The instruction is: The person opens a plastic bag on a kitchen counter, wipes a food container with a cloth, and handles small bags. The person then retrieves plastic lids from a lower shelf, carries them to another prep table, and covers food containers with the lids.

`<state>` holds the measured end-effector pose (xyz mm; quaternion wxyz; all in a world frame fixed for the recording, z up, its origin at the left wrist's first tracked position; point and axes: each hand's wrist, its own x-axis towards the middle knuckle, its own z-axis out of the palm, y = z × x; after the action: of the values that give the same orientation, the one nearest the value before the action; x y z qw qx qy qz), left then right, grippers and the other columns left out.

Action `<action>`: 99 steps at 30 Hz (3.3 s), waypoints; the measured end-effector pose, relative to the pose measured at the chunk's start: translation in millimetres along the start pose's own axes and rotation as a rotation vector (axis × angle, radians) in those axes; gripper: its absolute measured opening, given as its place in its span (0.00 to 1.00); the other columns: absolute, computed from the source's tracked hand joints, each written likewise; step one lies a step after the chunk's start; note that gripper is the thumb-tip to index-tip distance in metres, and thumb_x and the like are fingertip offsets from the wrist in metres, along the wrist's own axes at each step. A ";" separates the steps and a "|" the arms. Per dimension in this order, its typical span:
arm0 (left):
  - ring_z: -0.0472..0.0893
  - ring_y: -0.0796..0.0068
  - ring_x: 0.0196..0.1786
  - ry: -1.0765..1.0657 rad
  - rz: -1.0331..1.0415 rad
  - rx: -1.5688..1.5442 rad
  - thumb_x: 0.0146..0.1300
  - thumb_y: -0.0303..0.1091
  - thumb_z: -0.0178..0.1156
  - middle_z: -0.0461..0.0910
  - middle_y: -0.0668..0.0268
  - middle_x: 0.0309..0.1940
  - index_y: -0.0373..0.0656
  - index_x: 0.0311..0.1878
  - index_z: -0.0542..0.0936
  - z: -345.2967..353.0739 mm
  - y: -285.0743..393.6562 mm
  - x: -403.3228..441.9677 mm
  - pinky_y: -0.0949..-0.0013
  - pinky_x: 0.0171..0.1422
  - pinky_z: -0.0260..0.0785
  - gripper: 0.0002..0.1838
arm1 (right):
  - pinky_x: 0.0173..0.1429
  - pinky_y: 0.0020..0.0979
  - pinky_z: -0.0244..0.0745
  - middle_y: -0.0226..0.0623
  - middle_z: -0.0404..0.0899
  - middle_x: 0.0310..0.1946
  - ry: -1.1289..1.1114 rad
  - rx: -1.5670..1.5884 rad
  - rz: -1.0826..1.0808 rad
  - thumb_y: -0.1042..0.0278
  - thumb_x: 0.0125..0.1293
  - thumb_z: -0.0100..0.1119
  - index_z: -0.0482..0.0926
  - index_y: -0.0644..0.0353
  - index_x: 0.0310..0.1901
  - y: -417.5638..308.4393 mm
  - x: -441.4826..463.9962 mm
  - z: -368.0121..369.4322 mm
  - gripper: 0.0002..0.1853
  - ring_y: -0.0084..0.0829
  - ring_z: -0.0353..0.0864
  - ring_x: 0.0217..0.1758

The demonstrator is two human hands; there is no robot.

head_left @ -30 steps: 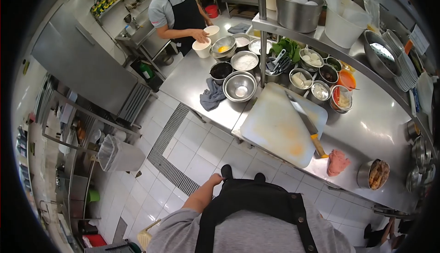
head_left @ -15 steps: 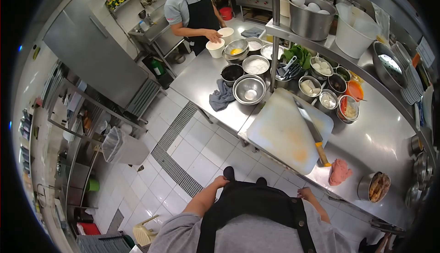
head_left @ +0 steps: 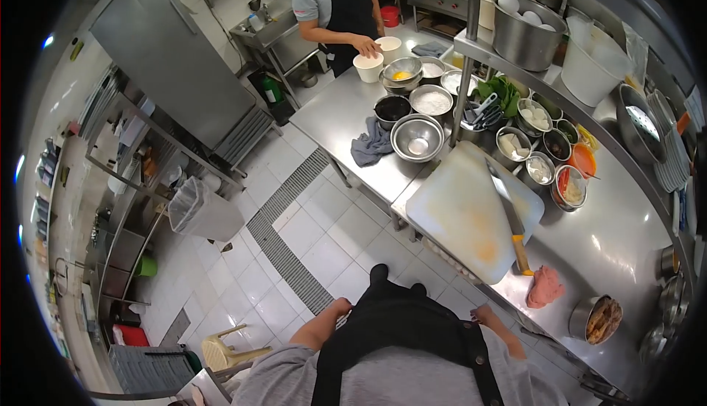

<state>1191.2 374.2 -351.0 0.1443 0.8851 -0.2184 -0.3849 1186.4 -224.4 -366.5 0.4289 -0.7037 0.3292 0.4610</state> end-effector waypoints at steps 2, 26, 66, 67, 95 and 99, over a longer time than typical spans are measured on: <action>0.80 0.47 0.45 -0.017 -0.354 -0.332 0.57 0.53 0.58 0.81 0.49 0.40 0.42 0.35 0.85 -18.3 18.7 -0.8 0.55 0.51 0.72 0.21 | 0.26 0.37 0.83 0.47 0.79 0.29 0.028 0.104 0.086 0.67 0.61 0.60 0.77 0.71 0.37 -29.8 -11.7 2.2 0.12 0.41 0.81 0.22; 0.82 0.68 0.27 0.064 -0.109 -0.514 0.59 0.45 0.64 0.84 0.56 0.29 0.33 0.44 0.82 -89.2 26.7 71.3 0.66 0.32 0.74 0.21 | 0.33 0.43 0.81 0.47 0.83 0.28 -0.057 0.166 0.262 0.63 0.67 0.57 0.81 0.67 0.44 106.4 -40.2 75.3 0.14 0.37 0.85 0.27; 0.79 0.72 0.34 -0.666 0.221 0.311 0.66 0.47 0.54 0.80 0.63 0.35 0.38 0.48 0.77 -257.9 66.3 308.5 0.69 0.32 0.69 0.20 | 0.40 0.43 0.76 0.45 0.83 0.27 0.313 0.936 0.420 0.72 0.53 0.58 0.85 0.61 0.31 -70.4 -183.1 342.1 0.07 0.42 0.81 0.29; 0.79 0.72 0.34 -0.684 0.230 0.335 0.66 0.47 0.54 0.80 0.63 0.35 0.38 0.49 0.77 -255.5 69.5 310.3 0.69 0.32 0.68 0.20 | 0.41 0.44 0.77 0.46 0.83 0.29 0.343 0.947 0.427 0.73 0.52 0.59 0.85 0.61 0.32 -89.5 -219.7 330.1 0.08 0.43 0.82 0.31; 0.84 0.58 0.36 -0.755 0.772 0.820 0.56 0.42 0.64 0.83 0.52 0.34 0.35 0.41 0.82 -118.9 353.6 289.8 0.61 0.42 0.75 0.19 | 0.35 0.35 0.79 0.35 0.84 0.27 0.179 1.012 0.487 0.62 0.63 0.58 0.84 0.56 0.33 178.7 -192.3 415.4 0.09 0.27 0.82 0.26; 0.84 0.56 0.35 -0.746 0.776 0.809 0.55 0.42 0.65 0.83 0.51 0.32 0.34 0.39 0.83 -79.5 415.6 271.7 0.61 0.42 0.75 0.18 | 0.27 0.34 0.75 0.35 0.80 0.22 0.551 1.769 0.436 0.72 0.56 0.62 0.82 0.56 0.24 168.4 -146.7 513.1 0.05 0.26 0.76 0.22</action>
<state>1301.2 -112.7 -290.3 -0.1560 0.5345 -0.6828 -0.4731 801.2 181.1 -386.6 0.6179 -0.1309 0.7723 -0.0674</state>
